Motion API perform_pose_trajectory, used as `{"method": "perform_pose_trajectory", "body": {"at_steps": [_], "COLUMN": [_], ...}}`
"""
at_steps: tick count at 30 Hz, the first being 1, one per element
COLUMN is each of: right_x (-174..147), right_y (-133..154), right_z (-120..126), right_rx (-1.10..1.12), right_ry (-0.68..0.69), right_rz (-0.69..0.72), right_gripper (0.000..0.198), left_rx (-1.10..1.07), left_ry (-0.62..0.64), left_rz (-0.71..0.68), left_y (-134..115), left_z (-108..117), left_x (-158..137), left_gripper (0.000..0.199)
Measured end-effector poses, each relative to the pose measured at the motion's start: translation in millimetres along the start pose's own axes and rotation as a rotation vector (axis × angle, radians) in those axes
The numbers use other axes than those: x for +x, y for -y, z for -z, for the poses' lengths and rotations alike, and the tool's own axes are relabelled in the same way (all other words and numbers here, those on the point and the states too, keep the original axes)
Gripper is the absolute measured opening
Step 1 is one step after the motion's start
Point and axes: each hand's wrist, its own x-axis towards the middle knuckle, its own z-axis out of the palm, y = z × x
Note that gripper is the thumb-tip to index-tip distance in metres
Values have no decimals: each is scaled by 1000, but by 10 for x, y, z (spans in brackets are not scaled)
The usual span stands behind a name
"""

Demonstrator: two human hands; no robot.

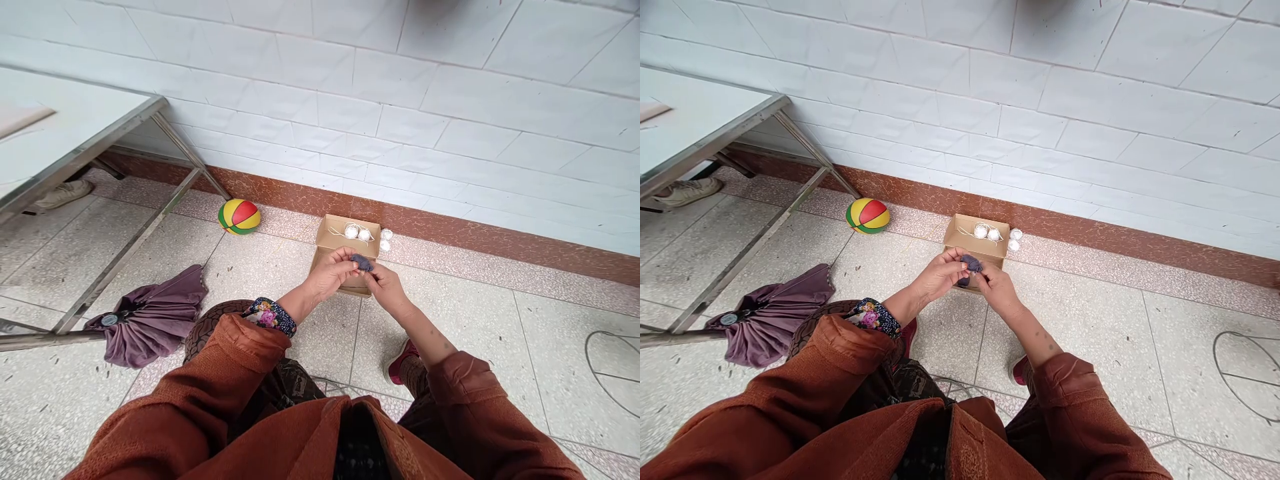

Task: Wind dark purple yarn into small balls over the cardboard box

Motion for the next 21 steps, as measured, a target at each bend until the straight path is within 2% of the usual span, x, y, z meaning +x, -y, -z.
{"method": "perform_pose_trajectory", "body": {"at_steps": [5,9,13,17,21], "right_x": [-34,-36,1,41,52], "right_y": [79,162,203,189,178], "right_z": [-13,83,183,198,163], "right_rx": [4,-22,-26,-26,-41], "right_ry": [29,13,-95,-195,-255], "right_rz": [78,157,173,96,53], "right_gripper": [25,22,23,27,27], "left_rx": [4,151,311,314,282], "left_ry": [-87,-105,-28,100,93], "left_rz": [-23,-73,-66,6,3], "left_y": [-21,-33,-22,14,40], "left_z": [4,19,28,-16,-74], "left_x": [22,33,25,-5,-13], "left_gripper": [30,26,25,29,37]}}
